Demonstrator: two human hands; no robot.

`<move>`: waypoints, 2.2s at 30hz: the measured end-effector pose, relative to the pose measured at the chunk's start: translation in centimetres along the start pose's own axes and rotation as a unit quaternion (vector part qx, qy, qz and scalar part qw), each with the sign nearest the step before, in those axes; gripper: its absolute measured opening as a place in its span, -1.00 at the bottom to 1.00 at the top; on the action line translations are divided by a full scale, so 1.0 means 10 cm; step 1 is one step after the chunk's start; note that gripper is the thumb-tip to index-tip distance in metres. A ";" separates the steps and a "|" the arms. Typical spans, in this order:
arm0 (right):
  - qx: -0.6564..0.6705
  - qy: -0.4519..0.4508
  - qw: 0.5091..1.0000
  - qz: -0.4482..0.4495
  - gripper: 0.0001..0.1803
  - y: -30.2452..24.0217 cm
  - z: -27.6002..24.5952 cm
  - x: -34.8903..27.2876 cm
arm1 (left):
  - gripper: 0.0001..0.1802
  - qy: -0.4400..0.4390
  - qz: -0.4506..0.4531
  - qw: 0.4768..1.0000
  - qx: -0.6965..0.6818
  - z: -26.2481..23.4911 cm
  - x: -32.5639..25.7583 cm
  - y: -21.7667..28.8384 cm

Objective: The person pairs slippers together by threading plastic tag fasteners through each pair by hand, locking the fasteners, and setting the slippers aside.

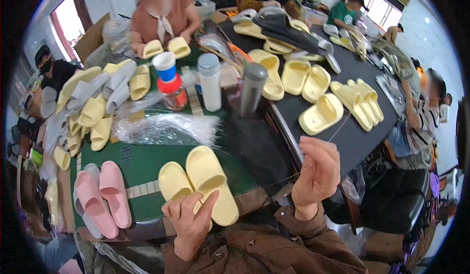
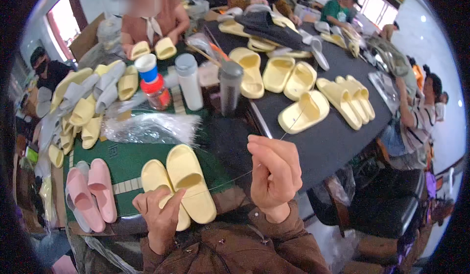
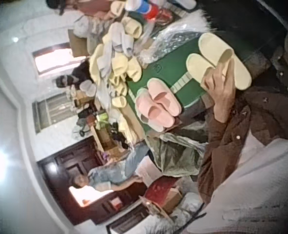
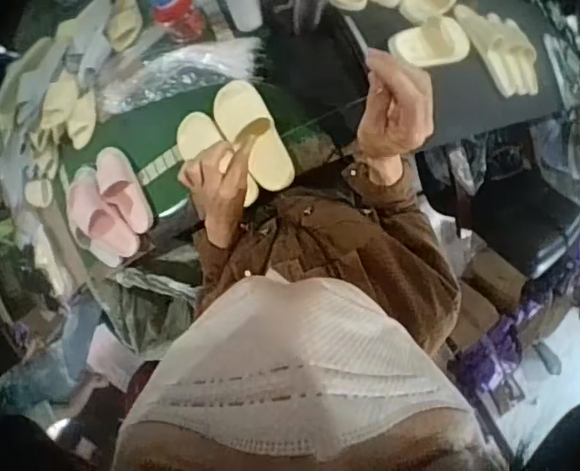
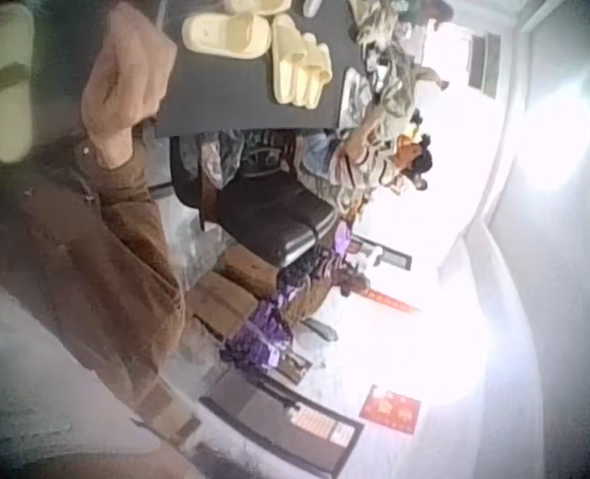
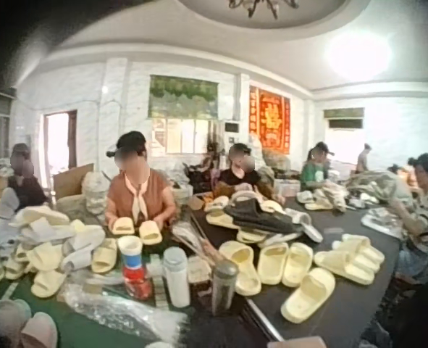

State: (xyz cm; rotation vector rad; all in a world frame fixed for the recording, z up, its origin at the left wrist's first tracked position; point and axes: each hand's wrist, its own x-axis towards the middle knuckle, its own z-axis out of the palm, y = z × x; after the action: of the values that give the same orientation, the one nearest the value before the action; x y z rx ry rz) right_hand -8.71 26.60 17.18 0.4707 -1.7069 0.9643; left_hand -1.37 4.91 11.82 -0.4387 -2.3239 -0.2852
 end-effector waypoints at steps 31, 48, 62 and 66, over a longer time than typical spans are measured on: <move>0.160 -0.540 0.808 0.171 -0.82 -0.18 -0.05 -1.64 | -0.38 -0.181 -0.305 0.914 -0.195 0.19 -1.12 -0.08; 0.155 -0.553 0.766 0.288 -0.87 -0.10 0.99 -1.61 | -0.21 -0.211 -0.307 0.911 -0.177 0.58 -1.00 -0.42; 0.133 -0.543 0.803 0.204 -0.84 -0.01 1.04 -1.74 | -0.38 -0.314 -0.358 0.864 -0.165 0.87 -0.90 -0.43; 0.120 -0.570 0.794 0.176 -0.79 -0.04 0.85 -1.67 | -0.48 -0.271 -0.352 0.889 -0.112 0.84 -0.94 -0.32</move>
State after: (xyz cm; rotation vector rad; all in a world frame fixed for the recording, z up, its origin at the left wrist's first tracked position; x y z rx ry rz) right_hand -7.71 17.16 0.98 1.0769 -2.8438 1.2845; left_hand -1.69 2.64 -0.94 0.2963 -2.9486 -0.8788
